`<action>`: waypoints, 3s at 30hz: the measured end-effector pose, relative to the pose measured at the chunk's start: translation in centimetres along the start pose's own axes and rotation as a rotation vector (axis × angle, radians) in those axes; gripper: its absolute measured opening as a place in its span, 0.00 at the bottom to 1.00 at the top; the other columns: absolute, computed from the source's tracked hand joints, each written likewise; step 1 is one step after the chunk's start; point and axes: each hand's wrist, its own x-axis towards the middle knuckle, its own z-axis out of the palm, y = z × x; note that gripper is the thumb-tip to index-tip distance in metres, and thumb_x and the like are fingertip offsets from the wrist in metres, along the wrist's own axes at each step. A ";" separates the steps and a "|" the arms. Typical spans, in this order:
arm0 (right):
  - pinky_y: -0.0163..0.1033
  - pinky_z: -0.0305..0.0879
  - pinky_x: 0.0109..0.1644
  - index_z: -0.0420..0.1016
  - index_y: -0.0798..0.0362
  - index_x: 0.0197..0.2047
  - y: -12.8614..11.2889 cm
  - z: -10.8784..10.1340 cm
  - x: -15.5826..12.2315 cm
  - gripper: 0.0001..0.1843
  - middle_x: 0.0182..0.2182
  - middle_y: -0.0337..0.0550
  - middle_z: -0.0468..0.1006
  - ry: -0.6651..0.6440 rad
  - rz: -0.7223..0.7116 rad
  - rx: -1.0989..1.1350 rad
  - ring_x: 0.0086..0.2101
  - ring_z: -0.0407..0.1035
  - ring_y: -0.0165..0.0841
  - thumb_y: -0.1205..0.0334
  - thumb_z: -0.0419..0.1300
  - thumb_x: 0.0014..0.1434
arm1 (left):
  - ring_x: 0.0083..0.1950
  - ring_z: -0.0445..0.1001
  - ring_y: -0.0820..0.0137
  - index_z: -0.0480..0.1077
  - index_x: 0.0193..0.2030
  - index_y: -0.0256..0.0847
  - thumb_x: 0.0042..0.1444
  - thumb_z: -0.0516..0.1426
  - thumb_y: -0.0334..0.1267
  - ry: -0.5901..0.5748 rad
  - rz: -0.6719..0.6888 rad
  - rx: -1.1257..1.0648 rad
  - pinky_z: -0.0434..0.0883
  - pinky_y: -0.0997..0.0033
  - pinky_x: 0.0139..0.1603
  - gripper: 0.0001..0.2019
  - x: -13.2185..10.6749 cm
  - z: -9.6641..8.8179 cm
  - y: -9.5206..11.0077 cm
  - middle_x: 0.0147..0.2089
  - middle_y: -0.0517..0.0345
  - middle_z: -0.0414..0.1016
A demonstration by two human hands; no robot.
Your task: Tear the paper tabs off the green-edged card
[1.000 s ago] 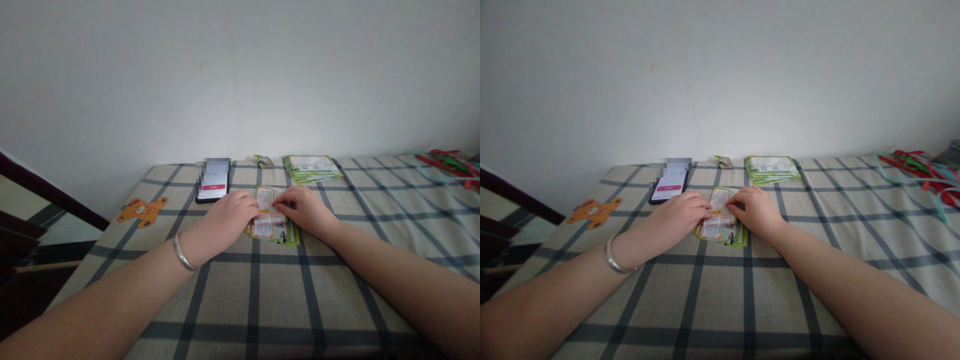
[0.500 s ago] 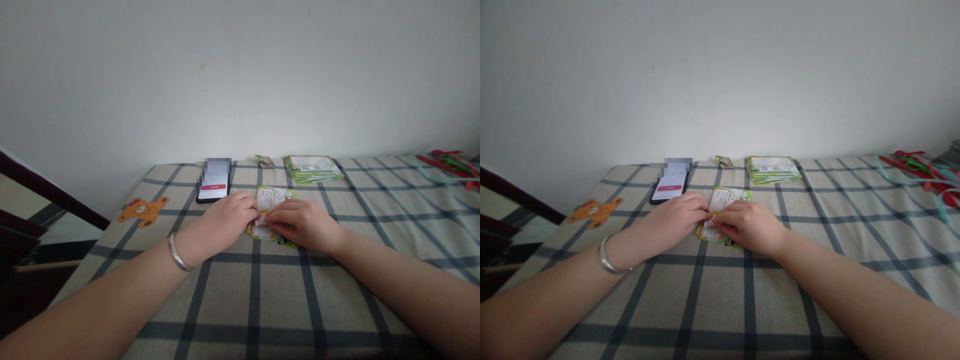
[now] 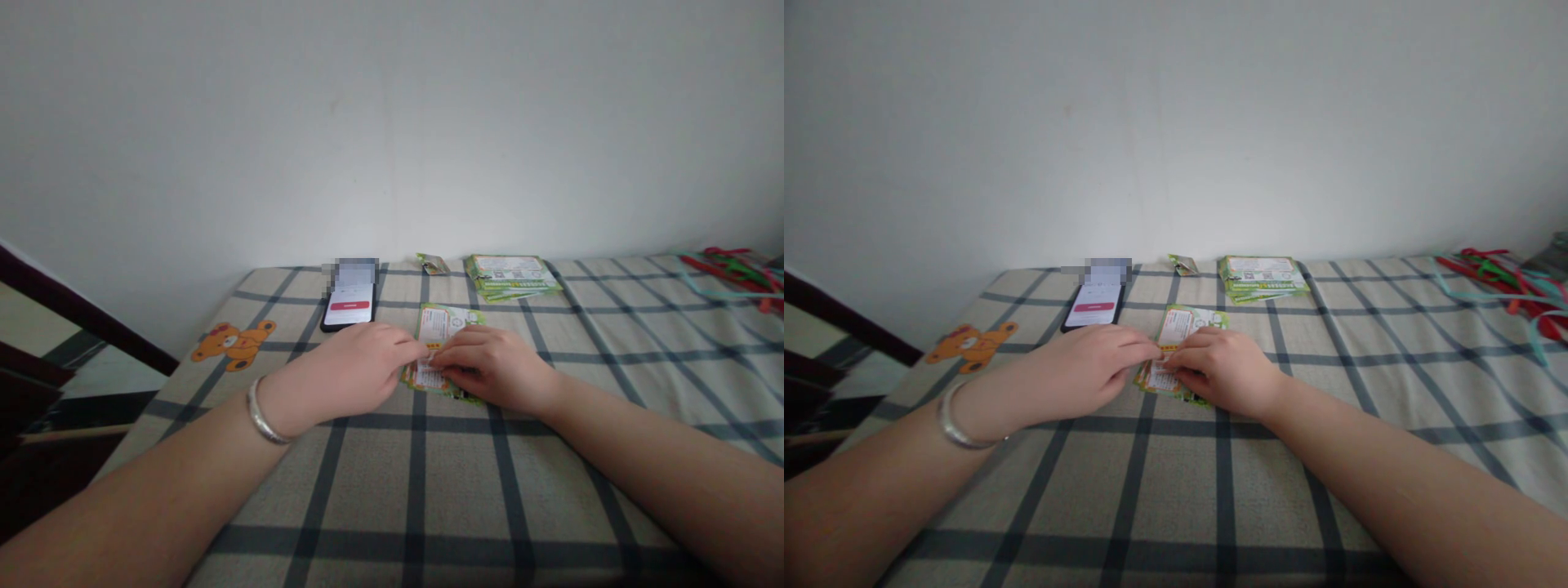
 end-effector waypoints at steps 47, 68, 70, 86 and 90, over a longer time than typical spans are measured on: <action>0.43 0.68 0.47 0.76 0.48 0.49 -0.5 -0.4 0.2 0.13 0.46 0.43 0.78 -0.110 -0.094 -0.153 0.44 0.71 0.37 0.63 0.54 0.64 | 0.54 0.69 0.64 0.72 0.46 0.41 0.54 0.51 0.26 -0.069 0.021 -0.005 0.69 0.59 0.56 0.15 -0.8 0.0 0.8 0.53 0.52 0.70; 0.39 0.66 0.41 0.78 0.51 0.42 -0.4 -1.0 0.5 0.11 0.38 0.44 0.78 -0.162 -0.079 -0.158 0.39 0.70 0.34 0.64 0.54 0.64 | 0.49 0.72 0.63 0.75 0.43 0.36 0.56 0.51 0.27 -0.036 0.083 0.029 0.70 0.62 0.53 0.12 -0.5 0.2 1.5 0.45 0.50 0.75; 0.39 0.66 0.41 0.78 0.51 0.42 -0.4 -1.1 0.5 0.11 0.38 0.44 0.78 -0.174 -0.091 -0.147 0.39 0.70 0.34 0.65 0.53 0.64 | 0.49 0.72 0.64 0.74 0.43 0.36 0.56 0.51 0.26 -0.047 0.068 0.022 0.70 0.62 0.53 0.13 -0.5 0.1 1.6 0.46 0.51 0.75; 0.38 0.65 0.43 0.78 0.48 0.40 0.3 -2.0 -0.2 0.11 0.40 0.40 0.79 -0.198 -0.092 -0.115 0.39 0.71 0.33 0.69 0.57 0.58 | 0.52 0.73 0.60 0.75 0.45 0.39 0.55 0.54 0.30 -0.033 0.040 0.038 0.70 0.57 0.54 0.13 -0.7 0.2 1.0 0.48 0.50 0.75; 0.39 0.64 0.41 0.79 0.47 0.39 0.5 -2.4 -0.3 0.11 0.40 0.38 0.79 -0.220 -0.076 -0.142 0.38 0.71 0.33 0.68 0.57 0.57 | 0.52 0.73 0.61 0.75 0.46 0.40 0.55 0.53 0.30 -0.036 0.044 0.036 0.70 0.59 0.55 0.15 -0.7 -0.1 1.0 0.50 0.51 0.76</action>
